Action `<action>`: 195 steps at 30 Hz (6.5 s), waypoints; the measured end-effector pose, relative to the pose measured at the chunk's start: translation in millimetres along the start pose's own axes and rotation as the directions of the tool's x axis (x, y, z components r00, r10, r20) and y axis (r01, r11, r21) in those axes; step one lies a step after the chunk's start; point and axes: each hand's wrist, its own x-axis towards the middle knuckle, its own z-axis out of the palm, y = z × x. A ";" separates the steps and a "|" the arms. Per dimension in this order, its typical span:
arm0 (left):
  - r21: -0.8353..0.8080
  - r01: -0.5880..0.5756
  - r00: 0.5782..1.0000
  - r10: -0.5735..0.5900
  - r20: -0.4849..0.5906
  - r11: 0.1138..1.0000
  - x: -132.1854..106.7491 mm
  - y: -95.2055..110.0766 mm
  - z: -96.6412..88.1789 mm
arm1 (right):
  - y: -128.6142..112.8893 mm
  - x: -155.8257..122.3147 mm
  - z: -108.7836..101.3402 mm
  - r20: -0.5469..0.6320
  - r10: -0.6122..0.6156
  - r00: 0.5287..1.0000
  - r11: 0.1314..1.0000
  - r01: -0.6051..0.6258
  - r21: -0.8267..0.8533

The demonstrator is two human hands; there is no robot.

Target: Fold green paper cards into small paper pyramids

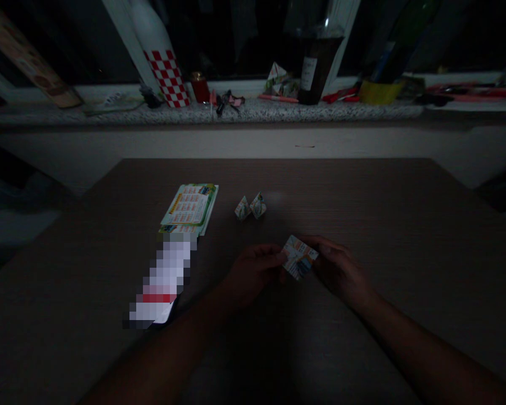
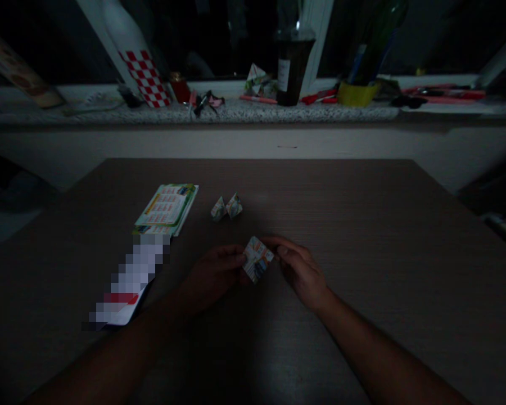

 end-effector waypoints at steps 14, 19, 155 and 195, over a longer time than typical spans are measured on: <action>0.461 -0.133 0.990 0.098 0.099 0.877 -7.5 -5.5 1.2 | -6.1 0.7 8.6 0.075 0.031 0.997 0.985 -0.017 -0.174; 0.736 -0.310 0.925 0.370 0.088 0.601 -14.8 9.6 -5.6 | -6.7 2.2 7.2 0.004 0.060 0.998 0.972 -0.058 -0.226; 0.304 -0.175 0.964 0.225 -0.140 0.937 -7.2 0.5 5.1 | 0.3 -9.3 12.5 0.248 0.004 0.969 0.801 0.146 -0.581; 0.299 -0.189 0.974 0.218 -0.067 0.935 -4.2 -2.2 -0.9 | 0.4 -4.0 7.7 0.083 -0.012 0.996 0.948 0.038 -0.316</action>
